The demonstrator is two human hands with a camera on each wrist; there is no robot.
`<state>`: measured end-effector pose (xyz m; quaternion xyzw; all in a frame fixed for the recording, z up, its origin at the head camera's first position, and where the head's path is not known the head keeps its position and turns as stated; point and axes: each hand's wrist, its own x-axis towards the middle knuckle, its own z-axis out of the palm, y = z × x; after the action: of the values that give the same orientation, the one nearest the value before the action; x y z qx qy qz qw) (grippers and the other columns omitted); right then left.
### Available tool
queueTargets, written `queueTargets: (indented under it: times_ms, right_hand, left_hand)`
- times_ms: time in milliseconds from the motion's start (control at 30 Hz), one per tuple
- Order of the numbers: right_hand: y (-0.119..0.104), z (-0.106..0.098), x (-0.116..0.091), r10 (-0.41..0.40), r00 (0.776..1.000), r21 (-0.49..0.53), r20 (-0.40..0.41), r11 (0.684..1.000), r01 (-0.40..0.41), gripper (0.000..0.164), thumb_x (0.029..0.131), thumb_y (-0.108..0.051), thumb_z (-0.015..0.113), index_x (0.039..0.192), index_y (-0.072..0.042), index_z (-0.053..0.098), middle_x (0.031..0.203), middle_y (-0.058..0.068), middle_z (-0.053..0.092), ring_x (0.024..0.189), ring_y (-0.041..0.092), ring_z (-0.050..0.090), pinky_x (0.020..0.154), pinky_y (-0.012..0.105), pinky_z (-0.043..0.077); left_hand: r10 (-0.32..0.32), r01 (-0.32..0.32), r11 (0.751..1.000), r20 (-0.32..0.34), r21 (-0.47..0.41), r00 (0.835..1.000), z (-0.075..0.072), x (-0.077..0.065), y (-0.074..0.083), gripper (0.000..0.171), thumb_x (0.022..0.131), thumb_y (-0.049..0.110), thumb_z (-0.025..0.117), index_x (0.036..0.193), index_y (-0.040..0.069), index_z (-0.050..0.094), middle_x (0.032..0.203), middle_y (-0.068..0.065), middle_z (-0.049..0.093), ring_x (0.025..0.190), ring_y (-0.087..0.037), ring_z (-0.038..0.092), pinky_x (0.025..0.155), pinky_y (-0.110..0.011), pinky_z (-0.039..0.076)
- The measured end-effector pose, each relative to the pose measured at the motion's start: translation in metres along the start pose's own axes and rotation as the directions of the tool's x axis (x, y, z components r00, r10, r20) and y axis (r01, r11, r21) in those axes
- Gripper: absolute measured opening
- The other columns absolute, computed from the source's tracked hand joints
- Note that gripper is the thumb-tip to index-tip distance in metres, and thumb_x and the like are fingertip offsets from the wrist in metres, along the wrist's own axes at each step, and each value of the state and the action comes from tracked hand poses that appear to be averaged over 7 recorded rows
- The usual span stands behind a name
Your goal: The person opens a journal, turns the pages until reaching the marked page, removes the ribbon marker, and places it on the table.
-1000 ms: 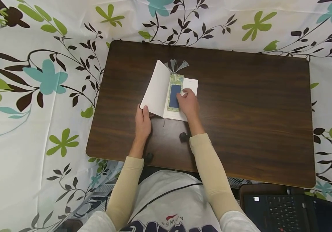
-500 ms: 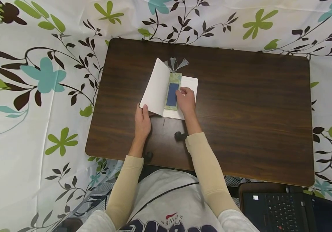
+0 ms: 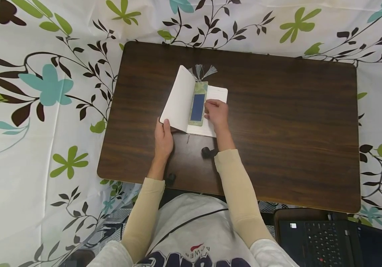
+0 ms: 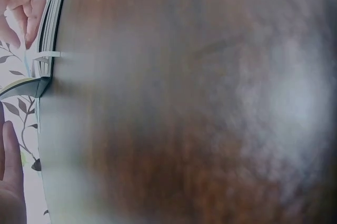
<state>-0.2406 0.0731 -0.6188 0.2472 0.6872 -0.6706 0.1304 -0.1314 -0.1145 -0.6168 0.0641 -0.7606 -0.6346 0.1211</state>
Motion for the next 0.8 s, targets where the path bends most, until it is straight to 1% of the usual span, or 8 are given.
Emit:
queueTargets:
  times_ms: [100, 167, 267, 367, 500, 667, 800]
  right_hand:
    - [-0.001, 0.001, 0.001, 0.003, 1.0, 0.0, -0.008, 1.0, -0.003, 0.022, 0.094, -0.015, 0.07, 0.115, -0.008, 0.072, 0.1, 0.006, 0.067, 0.079, 0.017, 0.064, 0.072, 0.033, 0.058]
    - [-0.002, 0.001, 0.0, 0.003, 1.0, 0.008, -0.012, 1.0, -0.003, 0.021, 0.093, -0.014, 0.07, 0.113, -0.008, 0.073, 0.097, 0.005, 0.067, 0.077, 0.017, 0.064, 0.07, 0.032, 0.058]
    - [-0.003, 0.003, 0.0, 0.002, 1.0, 0.026, -0.013, 1.0, -0.002, 0.02, 0.092, -0.011, 0.071, 0.112, -0.007, 0.072, 0.095, 0.006, 0.066, 0.074, 0.018, 0.063, 0.065, 0.031, 0.057]
    - [-0.003, 0.003, 0.0, 0.007, 1.0, 0.057, -0.006, 0.998, -0.006, 0.02, 0.092, -0.009, 0.07, 0.112, -0.005, 0.071, 0.094, 0.006, 0.065, 0.073, 0.018, 0.062, 0.061, 0.03, 0.055]
    - [-0.002, 0.003, 0.0, 0.011, 1.0, 0.09, 0.0, 0.996, -0.011, 0.02, 0.092, -0.007, 0.069, 0.112, -0.004, 0.07, 0.093, 0.007, 0.064, 0.071, 0.018, 0.06, 0.058, 0.029, 0.053]
    - [-0.003, -0.004, 0.0, -0.013, 1.0, 0.073, -0.008, 0.997, 0.013, 0.019, 0.093, -0.008, 0.069, 0.111, -0.005, 0.069, 0.093, 0.007, 0.065, 0.07, 0.016, 0.06, 0.056, 0.028, 0.053]
    - [-0.003, -0.018, 0.0, -0.002, 1.0, 0.047, -0.028, 0.999, 0.004, 0.02, 0.094, -0.012, 0.069, 0.114, -0.007, 0.069, 0.096, 0.006, 0.066, 0.075, 0.017, 0.06, 0.061, 0.03, 0.054]
  left_hand:
    - [0.006, -0.006, 1.0, 0.006, 0.002, 1.0, 0.001, 0.0, 0.002, 0.033, 0.11, 0.015, 0.037, 0.136, -0.003, 0.046, 0.127, -0.021, 0.058, 0.112, -0.026, 0.057, 0.093, -0.046, 0.046]
    - [0.011, -0.011, 1.0, 0.005, -0.002, 1.0, 0.002, 0.001, 0.003, 0.033, 0.109, 0.014, 0.036, 0.135, -0.004, 0.046, 0.126, -0.022, 0.058, 0.111, -0.026, 0.057, 0.093, -0.049, 0.046]
    - [0.023, -0.023, 1.0, -0.007, -0.015, 1.0, 0.002, 0.002, 0.005, 0.03, 0.109, 0.013, 0.037, 0.13, -0.006, 0.048, 0.118, -0.025, 0.058, 0.102, -0.029, 0.058, 0.088, -0.054, 0.048]
    - [0.032, -0.033, 0.999, -0.019, -0.031, 0.999, 0.002, 0.002, 0.006, 0.027, 0.109, 0.011, 0.038, 0.125, -0.007, 0.049, 0.111, -0.026, 0.058, 0.094, -0.03, 0.059, 0.082, -0.057, 0.05]
    - [0.035, -0.036, 0.999, -0.02, -0.027, 0.999, 0.002, 0.001, 0.005, 0.026, 0.109, 0.011, 0.038, 0.123, -0.007, 0.05, 0.109, -0.025, 0.058, 0.092, -0.029, 0.059, 0.081, -0.054, 0.051]
    - [0.053, -0.053, 0.998, -0.007, -0.02, 0.999, 0.001, 0.001, 0.004, 0.027, 0.109, 0.011, 0.038, 0.124, -0.007, 0.05, 0.108, -0.025, 0.058, 0.092, -0.031, 0.06, 0.081, -0.055, 0.051]
    - [0.051, -0.051, 0.999, 0.01, -0.013, 0.999, -0.001, 0.0, 0.004, 0.029, 0.109, 0.012, 0.038, 0.129, -0.006, 0.049, 0.111, -0.025, 0.058, 0.093, -0.032, 0.06, 0.081, -0.056, 0.05]
